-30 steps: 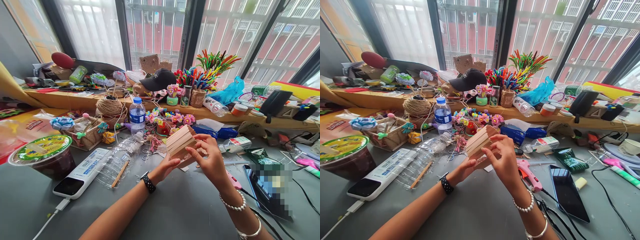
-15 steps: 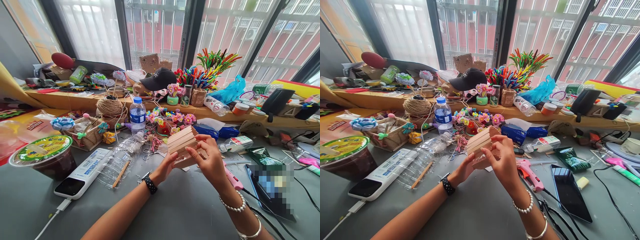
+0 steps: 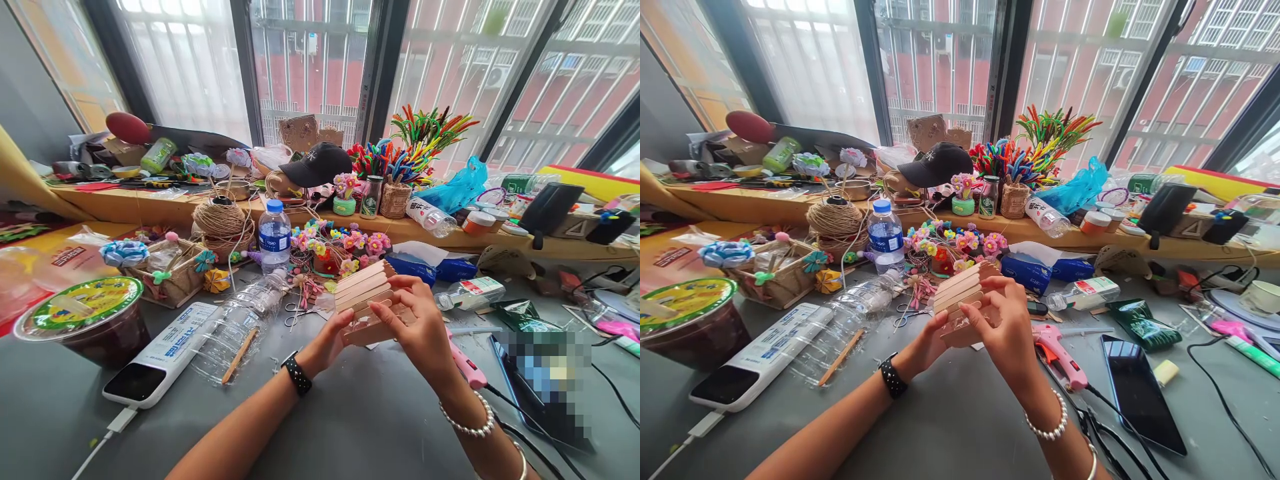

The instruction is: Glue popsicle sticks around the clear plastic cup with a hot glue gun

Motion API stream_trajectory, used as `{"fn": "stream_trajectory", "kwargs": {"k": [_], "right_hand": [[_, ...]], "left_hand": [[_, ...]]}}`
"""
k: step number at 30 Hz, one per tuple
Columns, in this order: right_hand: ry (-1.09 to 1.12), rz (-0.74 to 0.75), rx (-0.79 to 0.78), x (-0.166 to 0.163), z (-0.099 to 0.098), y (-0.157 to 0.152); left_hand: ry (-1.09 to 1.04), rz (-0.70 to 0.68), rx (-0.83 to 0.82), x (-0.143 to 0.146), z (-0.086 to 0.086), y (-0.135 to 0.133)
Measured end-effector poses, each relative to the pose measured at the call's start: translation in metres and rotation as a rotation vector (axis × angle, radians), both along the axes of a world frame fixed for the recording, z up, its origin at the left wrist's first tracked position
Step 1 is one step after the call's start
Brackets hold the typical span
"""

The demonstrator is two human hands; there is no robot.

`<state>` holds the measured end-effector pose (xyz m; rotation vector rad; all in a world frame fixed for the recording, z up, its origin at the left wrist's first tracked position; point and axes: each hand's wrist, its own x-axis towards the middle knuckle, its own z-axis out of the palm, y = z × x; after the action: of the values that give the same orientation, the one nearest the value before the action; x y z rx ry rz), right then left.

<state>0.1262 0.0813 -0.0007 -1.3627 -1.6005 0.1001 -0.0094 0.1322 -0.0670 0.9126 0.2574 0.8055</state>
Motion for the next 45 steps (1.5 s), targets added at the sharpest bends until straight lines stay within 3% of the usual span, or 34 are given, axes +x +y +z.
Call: {"fn": "stream_trajectory", "kwargs": {"k": [8, 14, 25, 30, 39, 45], "right_hand": [[0.0, 0.053, -0.02, 0.008, 0.004, 0.001], [-0.034, -0.024, -0.003, 0.026, 0.009, 0.003], [-0.371, 0.044, 0.036, 0.023, -0.001, 0.009], [-0.357, 0.03, 0.045, 0.026, 0.001, 0.008], [-0.156, -0.065, 0.148, 0.028, 0.021, -0.007], [-0.302, 0.035, 0.122, 0.024, 0.017, -0.005]], "left_hand": [[0.008, 0.039, -0.027, 0.0, 0.0, 0.001], [-0.026, 0.221, -0.158, 0.0, 0.003, 0.007], [-0.055, 0.229, -0.153, 0.001, 0.004, 0.007], [-0.086, 0.189, -0.183, 0.0, 0.005, 0.007], [-0.21, -0.105, -0.201, -0.005, 0.008, 0.005], [-0.294, -0.104, -0.251, -0.006, 0.011, 0.007]]}}
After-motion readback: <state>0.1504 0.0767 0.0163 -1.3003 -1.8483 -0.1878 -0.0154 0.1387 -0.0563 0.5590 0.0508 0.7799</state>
